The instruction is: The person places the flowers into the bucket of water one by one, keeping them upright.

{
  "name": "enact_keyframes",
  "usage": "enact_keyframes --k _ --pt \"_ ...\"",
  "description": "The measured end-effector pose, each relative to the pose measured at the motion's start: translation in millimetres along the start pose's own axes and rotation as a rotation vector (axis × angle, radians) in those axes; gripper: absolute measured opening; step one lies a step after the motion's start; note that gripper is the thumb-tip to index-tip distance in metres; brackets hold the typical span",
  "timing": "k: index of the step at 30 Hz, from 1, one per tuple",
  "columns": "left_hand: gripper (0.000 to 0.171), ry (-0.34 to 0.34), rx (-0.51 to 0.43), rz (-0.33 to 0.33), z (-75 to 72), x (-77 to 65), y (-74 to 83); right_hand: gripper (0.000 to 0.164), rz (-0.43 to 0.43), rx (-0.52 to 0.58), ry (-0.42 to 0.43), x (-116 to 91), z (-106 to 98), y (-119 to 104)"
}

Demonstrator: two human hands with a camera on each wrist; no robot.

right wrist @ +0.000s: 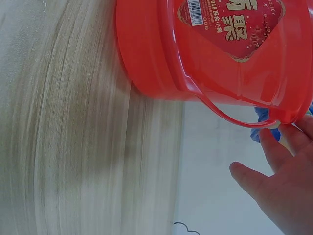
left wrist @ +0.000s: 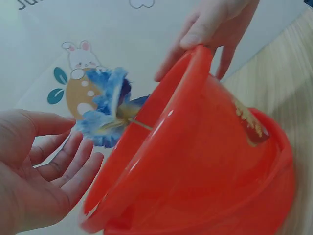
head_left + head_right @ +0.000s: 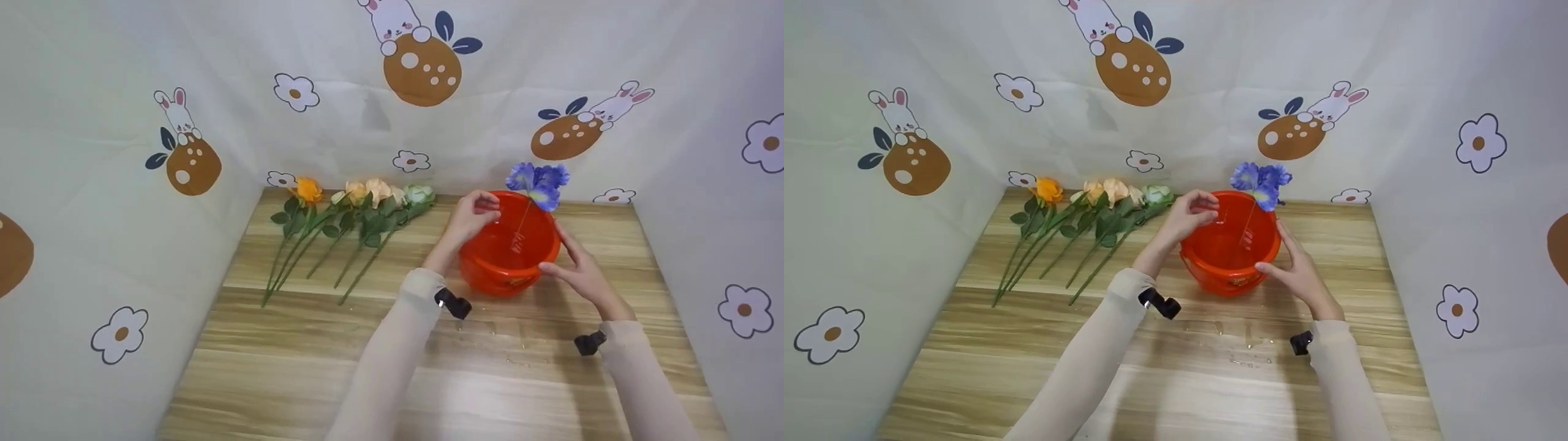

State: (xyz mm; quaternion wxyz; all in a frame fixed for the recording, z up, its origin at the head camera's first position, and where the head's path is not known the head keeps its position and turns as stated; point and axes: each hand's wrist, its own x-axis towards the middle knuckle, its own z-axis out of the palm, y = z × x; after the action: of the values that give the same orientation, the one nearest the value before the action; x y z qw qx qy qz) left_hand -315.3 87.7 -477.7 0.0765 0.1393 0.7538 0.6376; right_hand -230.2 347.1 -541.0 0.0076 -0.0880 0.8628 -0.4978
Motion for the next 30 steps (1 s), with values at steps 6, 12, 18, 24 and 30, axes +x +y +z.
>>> enact_keyframes --k 6,12,18,24,30 --pt "0.026 0.033 -0.049 0.068 -28.7 -2.3 -8.3 0.09 0.001 0.005 0.005 -1 0 -2" --pt "0.028 0.078 -0.124 0.056 -57.1 -5.9 -26.7 0.092 -0.004 0.023 -0.001 -1 1 -1" --pt "0.029 0.138 -0.153 -0.001 -87.2 -14.1 -50.1 0.091 -0.004 0.019 -0.003 -1 0 -1" --pt "0.029 0.197 -0.172 -0.079 -117.6 -24.8 -78.6 0.09 -0.021 0.028 0.003 0 1 -1" --pt "0.027 0.244 -0.168 -0.122 -145.0 -43.8 -103.3 0.089 -0.03 0.041 0.005 -1 1 -1"
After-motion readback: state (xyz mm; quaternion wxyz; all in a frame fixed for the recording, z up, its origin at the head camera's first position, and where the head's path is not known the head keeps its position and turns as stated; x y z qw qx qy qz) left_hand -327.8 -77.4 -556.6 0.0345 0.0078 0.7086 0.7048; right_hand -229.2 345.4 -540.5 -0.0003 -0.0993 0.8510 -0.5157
